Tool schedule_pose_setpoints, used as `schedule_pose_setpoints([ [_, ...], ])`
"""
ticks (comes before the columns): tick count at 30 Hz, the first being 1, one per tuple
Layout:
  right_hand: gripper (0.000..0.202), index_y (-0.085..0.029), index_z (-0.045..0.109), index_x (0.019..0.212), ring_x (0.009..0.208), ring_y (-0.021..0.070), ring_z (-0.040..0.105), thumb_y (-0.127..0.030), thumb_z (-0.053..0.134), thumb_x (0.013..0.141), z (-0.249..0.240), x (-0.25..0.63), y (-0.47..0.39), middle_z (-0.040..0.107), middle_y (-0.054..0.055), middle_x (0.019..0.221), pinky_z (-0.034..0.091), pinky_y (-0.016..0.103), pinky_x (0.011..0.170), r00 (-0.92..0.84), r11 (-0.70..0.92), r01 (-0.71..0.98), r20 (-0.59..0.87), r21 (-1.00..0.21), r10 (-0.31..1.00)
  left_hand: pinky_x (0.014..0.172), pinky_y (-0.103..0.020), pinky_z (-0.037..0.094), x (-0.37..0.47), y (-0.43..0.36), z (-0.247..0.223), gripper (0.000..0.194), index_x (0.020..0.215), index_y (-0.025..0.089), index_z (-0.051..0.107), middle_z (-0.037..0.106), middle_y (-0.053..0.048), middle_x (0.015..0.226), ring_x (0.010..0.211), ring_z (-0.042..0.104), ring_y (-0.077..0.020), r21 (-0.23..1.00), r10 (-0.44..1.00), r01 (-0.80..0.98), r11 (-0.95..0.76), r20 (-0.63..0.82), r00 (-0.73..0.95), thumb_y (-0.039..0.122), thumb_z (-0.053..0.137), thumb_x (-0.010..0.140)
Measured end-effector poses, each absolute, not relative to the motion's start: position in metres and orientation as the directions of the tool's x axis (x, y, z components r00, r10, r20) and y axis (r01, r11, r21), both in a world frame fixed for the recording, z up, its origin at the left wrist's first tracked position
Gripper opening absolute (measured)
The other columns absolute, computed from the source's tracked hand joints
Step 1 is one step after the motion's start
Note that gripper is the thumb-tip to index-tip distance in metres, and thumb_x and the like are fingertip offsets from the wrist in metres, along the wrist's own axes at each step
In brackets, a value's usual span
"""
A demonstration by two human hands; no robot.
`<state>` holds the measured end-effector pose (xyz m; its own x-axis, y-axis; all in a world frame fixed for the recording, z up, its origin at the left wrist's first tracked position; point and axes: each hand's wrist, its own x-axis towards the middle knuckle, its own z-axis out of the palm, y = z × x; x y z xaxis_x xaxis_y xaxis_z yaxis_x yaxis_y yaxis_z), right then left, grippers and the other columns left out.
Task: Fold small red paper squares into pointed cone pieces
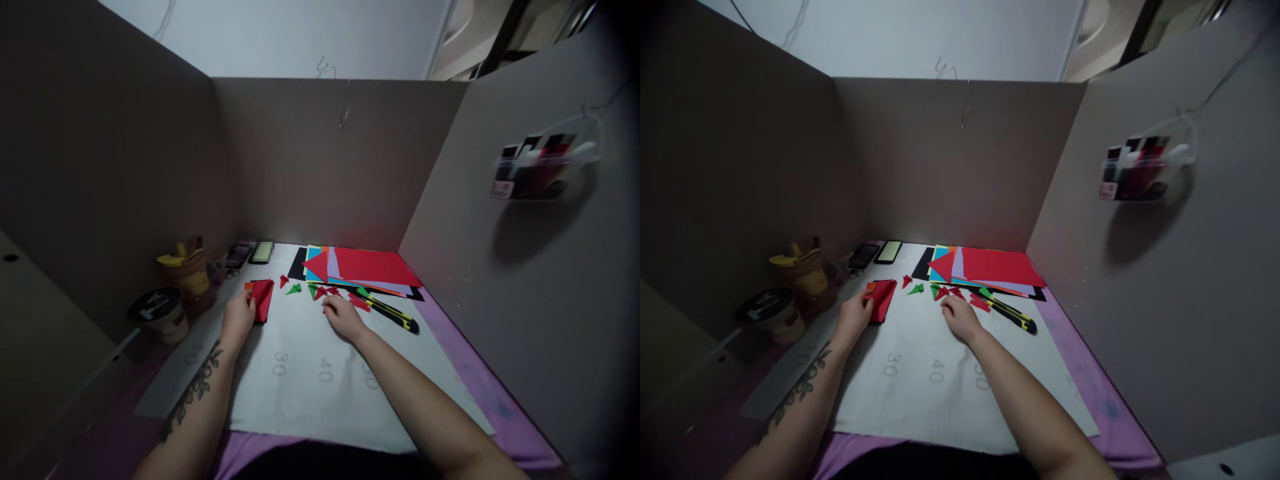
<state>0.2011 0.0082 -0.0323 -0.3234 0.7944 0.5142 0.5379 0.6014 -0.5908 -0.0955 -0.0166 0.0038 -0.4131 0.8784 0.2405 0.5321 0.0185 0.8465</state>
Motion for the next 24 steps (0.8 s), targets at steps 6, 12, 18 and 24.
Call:
schedule_pose_setpoints([
  [6, 0.015, -0.020, 0.065, 0.082, 0.080, 0.0201, 0.057, -0.015, 0.051, 0.079, -0.023, 0.198, 0.003, 0.064, 0.005, 0.082, 0.044, 0.033, 0.075, -0.286, 0.585, 0.461, 0.512, -0.668, 0.810, 0.090, -0.034, 0.045, -0.080, -0.028, 0.020, 0.043, 0.121, 0.020, 0.049, 0.067, -0.011, 0.108, 0.102, 0.063, -0.0220, 0.931, 0.782, 0.332, -0.153, 0.319, -0.535, 0.034, 0.053, 0.081],
  [12, 0.026, -0.016, 0.065, 0.100, 0.074, 0.0185, 0.061, -0.032, 0.058, 0.082, -0.013, 0.167, -0.023, 0.068, 0.007, 0.087, 0.048, 0.028, 0.064, -0.228, 0.490, 0.276, 0.439, -0.827, 0.869, 0.058, -0.026, 0.051, -0.019, -0.037, 0.008, 0.046, 0.102, 0.016, 0.051, 0.065, 0.000, 0.066, 0.058, 0.065, -0.0158, 0.977, 0.925, 0.076, -0.200, 0.213, -0.313, 0.044, 0.065, 0.068],
  [18, 0.028, -0.015, 0.067, 0.086, 0.074, 0.0207, 0.064, -0.041, 0.059, 0.081, -0.012, 0.155, -0.035, 0.071, 0.006, 0.081, 0.051, 0.031, 0.068, -0.091, 0.321, 0.089, 0.313, -0.943, 0.945, 0.056, -0.026, 0.048, 0.000, -0.057, 0.008, 0.022, 0.075, 0.017, 0.061, 0.063, 0.000, 0.059, 0.055, 0.060, -0.0152, 0.930, 0.971, 0.301, -0.211, 0.234, -0.044, 0.039, 0.066, 0.070],
  [24, 0.036, -0.016, 0.061, 0.087, 0.067, 0.0199, 0.064, -0.048, 0.067, 0.071, -0.014, 0.166, -0.026, 0.071, 0.006, 0.079, 0.052, 0.031, 0.061, 0.008, 0.209, -0.074, 0.209, -0.975, 0.978, 0.102, -0.042, 0.037, -0.035, -0.045, 0.014, 0.024, 0.097, 0.020, 0.066, 0.063, -0.011, 0.119, 0.122, 0.048, -0.0307, 0.693, 0.956, 0.710, -0.127, 0.277, -0.099, 0.031, 0.058, 0.078],
])
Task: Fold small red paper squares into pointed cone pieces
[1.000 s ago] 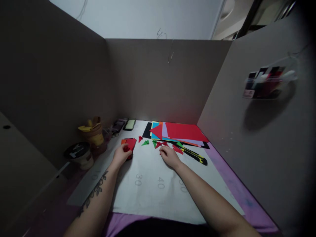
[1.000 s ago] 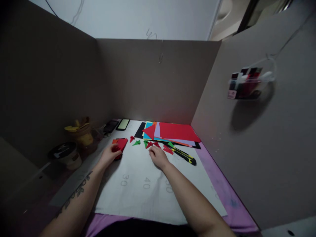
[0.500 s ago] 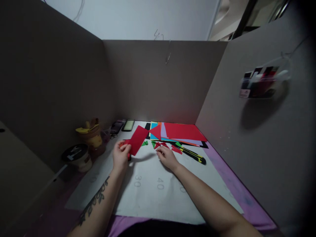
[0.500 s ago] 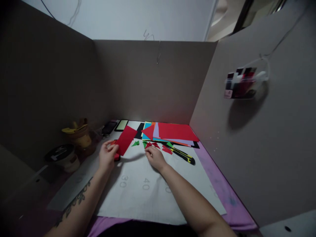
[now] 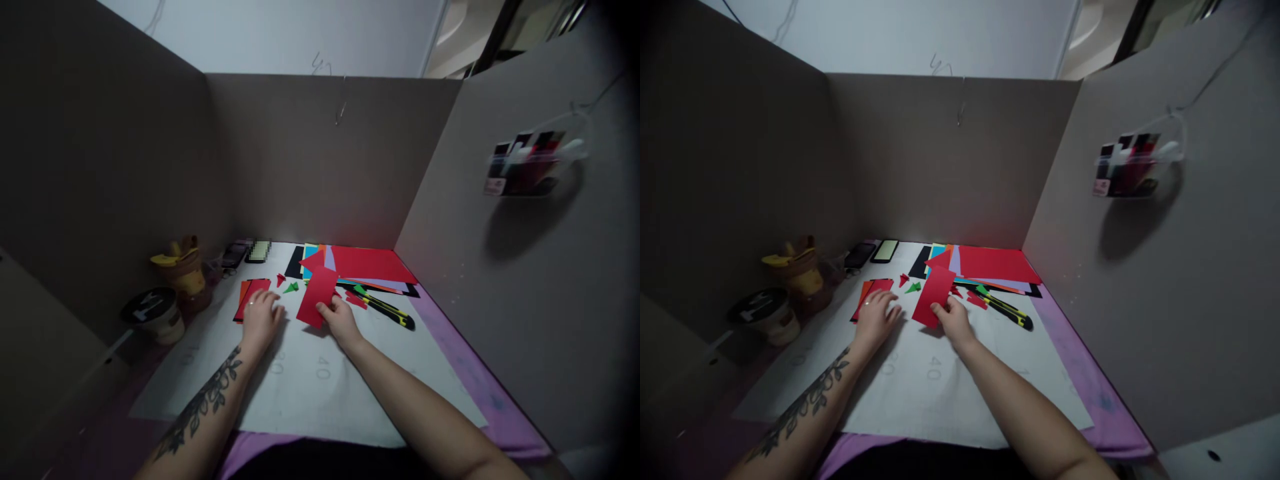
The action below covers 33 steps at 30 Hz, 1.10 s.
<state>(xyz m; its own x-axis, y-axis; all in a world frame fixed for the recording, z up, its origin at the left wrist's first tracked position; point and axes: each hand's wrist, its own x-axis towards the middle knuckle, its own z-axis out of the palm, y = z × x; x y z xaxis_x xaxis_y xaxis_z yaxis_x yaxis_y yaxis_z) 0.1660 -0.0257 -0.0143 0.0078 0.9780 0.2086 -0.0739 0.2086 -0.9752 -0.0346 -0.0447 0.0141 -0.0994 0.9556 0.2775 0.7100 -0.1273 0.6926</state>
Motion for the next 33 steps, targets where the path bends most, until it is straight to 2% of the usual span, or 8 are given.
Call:
schedule_pose_setpoints([
  [2, 0.039, -0.016, 0.060, 0.087, 0.065, 0.0195, 0.063, -0.050, 0.068, 0.069, -0.015, 0.166, -0.026, 0.070, 0.005, 0.076, 0.052, 0.031, 0.058, 0.005, 0.179, -0.112, 0.180, -0.977, 0.984, 0.106, -0.049, 0.029, -0.049, -0.036, 0.012, 0.037, 0.110, 0.015, 0.061, 0.049, -0.018, 0.136, 0.135, 0.031, -0.0372, 0.604, 0.950, 0.797, -0.015, 0.258, -0.177, 0.027, 0.060, 0.075],
  [3, 0.039, -0.016, 0.060, 0.087, 0.064, 0.0193, 0.063, -0.050, 0.069, 0.068, -0.015, 0.165, -0.027, 0.070, 0.004, 0.074, 0.052, 0.031, 0.057, -0.001, 0.165, -0.126, 0.166, -0.978, 0.986, 0.105, -0.052, 0.030, -0.055, -0.031, 0.011, 0.039, 0.111, 0.013, 0.060, 0.049, -0.021, 0.135, 0.134, 0.030, -0.0399, 0.562, 0.951, 0.826, 0.038, 0.234, -0.203, 0.027, 0.060, 0.074],
  [8, 0.035, -0.017, 0.061, 0.084, 0.066, 0.0197, 0.065, -0.045, 0.073, 0.066, -0.012, 0.159, -0.036, 0.071, 0.003, 0.077, 0.054, 0.032, 0.060, -0.047, 0.119, -0.162, 0.128, -0.980, 0.991, 0.085, -0.040, 0.046, -0.071, -0.020, 0.007, 0.030, 0.097, 0.013, 0.065, 0.066, -0.020, 0.108, 0.110, 0.057, -0.0351, 0.405, 0.970, 0.903, 0.144, 0.123, -0.210, 0.033, 0.051, 0.080],
  [11, 0.034, -0.017, 0.061, 0.081, 0.068, 0.0201, 0.065, -0.043, 0.075, 0.064, -0.009, 0.159, -0.038, 0.072, 0.004, 0.079, 0.055, 0.034, 0.062, -0.061, 0.107, -0.165, 0.118, -0.980, 0.991, 0.071, -0.035, 0.048, -0.075, -0.019, 0.009, 0.034, 0.094, 0.016, 0.068, 0.070, -0.017, 0.095, 0.093, 0.065, -0.0318, 0.374, 0.972, 0.913, 0.163, 0.099, -0.214, 0.039, 0.046, 0.083],
  [17, 0.036, -0.019, 0.059, 0.084, 0.069, 0.0213, 0.066, -0.046, 0.074, 0.065, -0.010, 0.161, -0.037, 0.071, 0.004, 0.078, 0.057, 0.037, 0.062, -0.072, 0.089, -0.182, 0.103, -0.979, 0.992, 0.058, -0.029, 0.044, -0.088, -0.017, 0.011, 0.035, 0.091, 0.019, 0.074, 0.074, -0.014, 0.083, 0.079, 0.069, -0.0283, 0.402, 0.956, 0.900, 0.166, 0.156, -0.246, 0.037, 0.044, 0.084],
  [21, 0.035, -0.019, 0.059, 0.082, 0.070, 0.0216, 0.065, -0.045, 0.074, 0.065, -0.010, 0.161, -0.037, 0.071, 0.004, 0.078, 0.057, 0.037, 0.063, -0.070, 0.094, -0.180, 0.109, -0.979, 0.992, 0.060, -0.030, 0.045, -0.095, -0.021, 0.016, 0.033, 0.098, 0.018, 0.074, 0.074, -0.016, 0.083, 0.076, 0.069, -0.0279, 0.438, 0.907, 0.877, 0.198, 0.258, -0.334, 0.026, 0.046, 0.083],
  [24, 0.035, -0.019, 0.059, 0.082, 0.071, 0.0217, 0.065, -0.046, 0.074, 0.066, -0.009, 0.161, -0.038, 0.071, 0.004, 0.078, 0.056, 0.037, 0.064, -0.070, 0.097, -0.179, 0.111, -0.979, 0.991, 0.064, -0.032, 0.047, -0.097, -0.027, 0.023, 0.035, 0.107, 0.019, 0.071, 0.074, -0.016, 0.090, 0.079, 0.068, -0.0285, 0.489, 0.853, 0.850, 0.197, 0.342, -0.395, 0.028, 0.046, 0.085],
  [33, 0.034, -0.018, 0.058, 0.081, 0.068, 0.0208, 0.065, -0.045, 0.073, 0.065, -0.010, 0.161, -0.037, 0.071, 0.004, 0.077, 0.056, 0.036, 0.062, -0.078, 0.089, -0.179, 0.104, -0.980, 0.992, 0.074, -0.027, 0.050, -0.099, -0.028, 0.027, 0.029, 0.100, 0.018, 0.073, 0.076, -0.008, 0.093, 0.084, 0.069, -0.0218, 0.672, 0.781, 0.739, 0.056, 0.432, -0.451, 0.031, 0.053, 0.083],
])
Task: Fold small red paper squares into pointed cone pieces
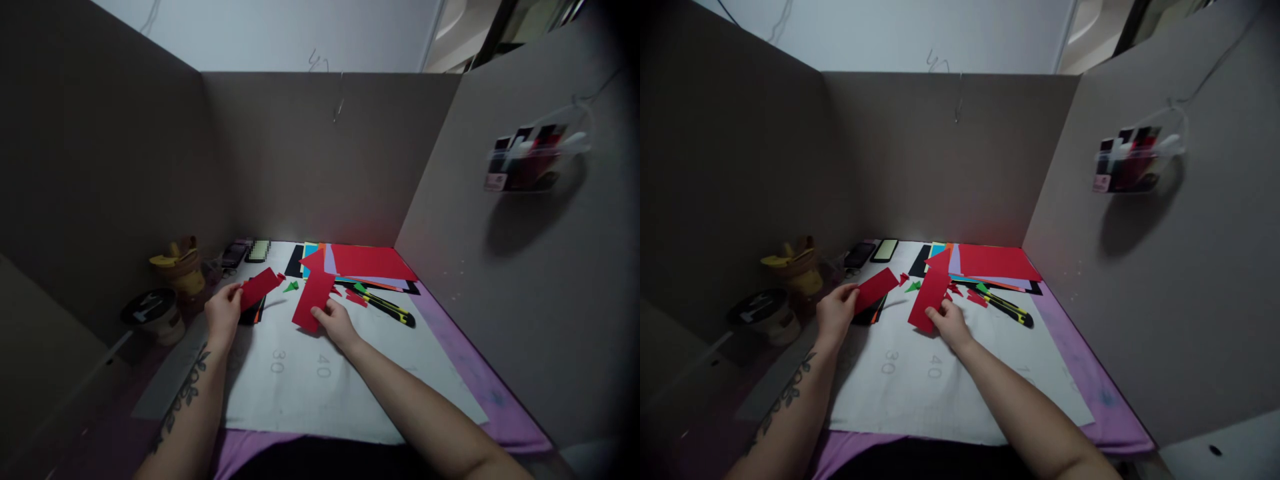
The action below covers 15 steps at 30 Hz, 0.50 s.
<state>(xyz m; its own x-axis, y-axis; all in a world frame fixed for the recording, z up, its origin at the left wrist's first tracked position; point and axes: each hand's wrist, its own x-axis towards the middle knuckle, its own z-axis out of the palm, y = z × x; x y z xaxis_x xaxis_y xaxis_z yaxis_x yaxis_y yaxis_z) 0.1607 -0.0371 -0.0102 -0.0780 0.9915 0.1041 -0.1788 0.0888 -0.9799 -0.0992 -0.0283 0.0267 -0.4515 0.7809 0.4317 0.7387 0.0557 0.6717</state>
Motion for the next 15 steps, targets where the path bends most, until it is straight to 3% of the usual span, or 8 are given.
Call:
schedule_pose_setpoints([
  [10, 0.035, -0.018, 0.058, 0.082, 0.067, 0.0208, 0.065, -0.046, 0.072, 0.067, -0.015, 0.161, -0.036, 0.071, 0.004, 0.078, 0.056, 0.036, 0.059, -0.088, 0.096, -0.154, 0.110, -0.983, 0.990, 0.082, -0.032, 0.048, -0.104, -0.029, 0.029, 0.037, 0.110, 0.016, 0.067, 0.073, -0.010, 0.098, 0.090, 0.067, -0.0238, 0.794, 0.753, 0.606, 0.055, 0.366, -0.548, 0.032, 0.058, 0.078],
  [15, 0.037, -0.017, 0.059, 0.087, 0.075, 0.0211, 0.066, -0.048, 0.070, 0.070, -0.016, 0.162, -0.034, 0.071, 0.006, 0.088, 0.054, 0.036, 0.068, -0.128, 0.124, -0.118, 0.139, -0.985, 0.982, 0.076, -0.033, 0.048, -0.090, -0.028, 0.025, 0.025, 0.076, 0.020, 0.073, 0.071, -0.006, 0.067, 0.083, 0.066, -0.0286, 0.854, 0.908, 0.520, 0.018, 0.204, -0.366, 0.026, 0.078, 0.053],
])
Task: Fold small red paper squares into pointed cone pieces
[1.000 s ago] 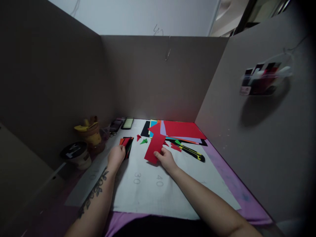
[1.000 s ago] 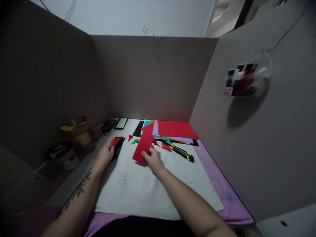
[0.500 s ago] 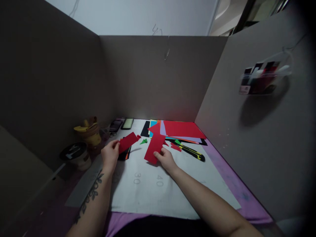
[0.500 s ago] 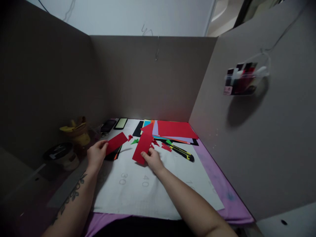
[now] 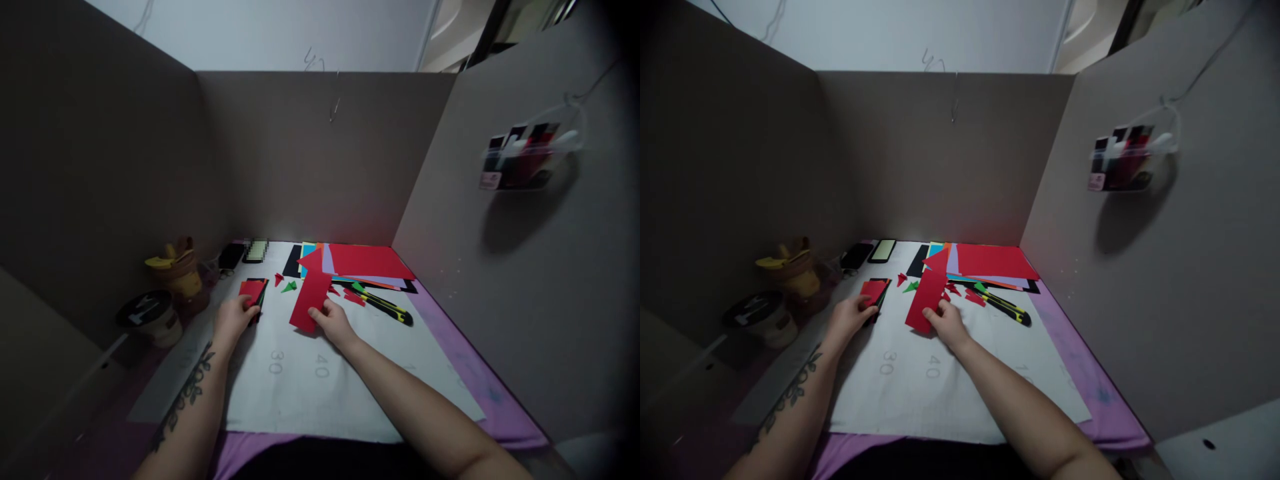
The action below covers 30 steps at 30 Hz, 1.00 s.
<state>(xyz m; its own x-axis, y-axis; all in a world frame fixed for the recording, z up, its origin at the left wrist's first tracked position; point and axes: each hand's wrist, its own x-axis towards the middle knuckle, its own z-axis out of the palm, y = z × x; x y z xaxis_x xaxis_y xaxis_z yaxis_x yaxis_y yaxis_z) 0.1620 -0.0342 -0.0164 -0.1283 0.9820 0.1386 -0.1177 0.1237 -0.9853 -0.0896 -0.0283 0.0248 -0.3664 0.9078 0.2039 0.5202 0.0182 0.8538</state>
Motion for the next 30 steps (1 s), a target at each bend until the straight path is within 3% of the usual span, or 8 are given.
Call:
schedule_pose_setpoints([
  [2, 0.039, -0.016, 0.060, 0.089, 0.076, 0.0206, 0.065, -0.051, 0.067, 0.073, -0.015, 0.161, -0.035, 0.071, 0.007, 0.088, 0.053, 0.034, 0.069, -0.184, 0.140, -0.097, 0.156, -0.985, 0.970, 0.074, -0.031, 0.049, -0.075, -0.031, 0.023, 0.027, 0.078, 0.020, 0.072, 0.073, -0.007, 0.074, 0.084, 0.067, -0.0267, 0.901, 0.951, 0.433, -0.031, 0.160, -0.263, 0.036, 0.076, 0.058],
  [5, 0.044, -0.015, 0.063, 0.089, 0.071, 0.0192, 0.064, -0.057, 0.058, 0.078, -0.013, 0.156, -0.040, 0.070, 0.005, 0.079, 0.051, 0.031, 0.064, -0.312, 0.170, -0.051, 0.178, -0.984, 0.933, 0.068, -0.031, 0.052, -0.048, -0.039, 0.023, 0.044, 0.098, 0.016, 0.071, 0.074, -0.011, 0.088, 0.083, 0.068, -0.0253, 0.969, 0.994, 0.233, -0.088, 0.101, -0.047, 0.051, 0.064, 0.072],
  [8, 0.041, -0.015, 0.064, 0.078, 0.061, 0.0155, 0.058, -0.055, 0.059, 0.079, -0.010, 0.151, -0.049, 0.065, 0.002, 0.068, 0.046, 0.025, 0.056, -0.392, 0.231, 0.022, 0.204, -0.973, 0.897, 0.068, -0.032, 0.053, -0.030, -0.047, 0.023, 0.043, 0.095, 0.012, 0.071, 0.074, -0.013, 0.088, 0.081, 0.069, -0.0255, 0.994, 0.989, 0.058, -0.094, 0.087, 0.117, 0.046, 0.070, 0.068],
  [14, 0.042, -0.018, 0.052, 0.056, 0.053, 0.0114, 0.041, -0.053, 0.063, 0.077, -0.002, 0.156, -0.060, 0.047, -0.003, 0.053, 0.033, 0.023, 0.052, -0.338, 0.469, 0.173, 0.396, -0.866, 0.854, 0.068, -0.030, 0.051, -0.030, -0.049, 0.020, 0.020, 0.078, 0.014, 0.070, 0.072, -0.008, 0.075, 0.068, 0.065, -0.0192, 0.989, 0.978, -0.104, -0.104, 0.121, 0.168, 0.030, 0.074, 0.066],
  [19, 0.052, -0.019, 0.057, 0.061, 0.057, 0.0148, 0.051, -0.066, 0.046, 0.083, 0.007, 0.161, -0.062, 0.055, 0.001, 0.059, 0.038, 0.027, 0.058, -0.354, 0.595, 0.198, 0.509, -0.779, 0.785, 0.074, -0.029, 0.050, -0.033, -0.050, 0.022, 0.015, 0.074, 0.016, 0.070, 0.071, -0.007, 0.079, 0.076, 0.065, -0.0180, 0.980, 0.960, -0.144, -0.136, 0.167, 0.227, 0.030, 0.074, 0.070],
  [25, 0.052, -0.019, 0.056, 0.062, 0.055, 0.0147, 0.051, -0.066, 0.048, 0.082, 0.006, 0.161, -0.061, 0.055, 0.001, 0.058, 0.039, 0.026, 0.055, -0.353, 0.590, 0.194, 0.505, -0.784, 0.788, 0.080, -0.033, 0.050, -0.034, -0.054, 0.022, 0.023, 0.074, 0.016, 0.069, 0.070, -0.008, 0.081, 0.081, 0.065, -0.0201, 0.976, 0.941, -0.155, -0.153, 0.192, 0.278, 0.038, 0.076, 0.071],
  [28, 0.052, -0.019, 0.056, 0.061, 0.054, 0.0138, 0.049, -0.068, 0.052, 0.079, 0.004, 0.161, -0.060, 0.053, 0.000, 0.057, 0.038, 0.025, 0.054, -0.364, 0.586, 0.185, 0.499, -0.789, 0.786, 0.087, -0.035, 0.048, -0.033, -0.058, 0.023, 0.028, 0.095, 0.018, 0.068, 0.070, -0.009, 0.092, 0.092, 0.065, -0.0216, 0.976, 0.936, -0.171, -0.133, 0.180, 0.301, 0.037, 0.073, 0.075],
  [30, 0.052, -0.019, 0.055, 0.062, 0.054, 0.0134, 0.047, -0.069, 0.054, 0.077, 0.004, 0.160, -0.060, 0.052, -0.001, 0.057, 0.038, 0.025, 0.054, -0.362, 0.578, 0.181, 0.492, -0.796, 0.791, 0.095, -0.039, 0.045, -0.030, -0.061, 0.025, 0.050, 0.121, 0.023, 0.058, 0.066, -0.012, 0.112, 0.108, 0.061, -0.0248, 0.967, 0.924, -0.233, -0.103, 0.179, 0.338, 0.037, 0.074, 0.075],
])
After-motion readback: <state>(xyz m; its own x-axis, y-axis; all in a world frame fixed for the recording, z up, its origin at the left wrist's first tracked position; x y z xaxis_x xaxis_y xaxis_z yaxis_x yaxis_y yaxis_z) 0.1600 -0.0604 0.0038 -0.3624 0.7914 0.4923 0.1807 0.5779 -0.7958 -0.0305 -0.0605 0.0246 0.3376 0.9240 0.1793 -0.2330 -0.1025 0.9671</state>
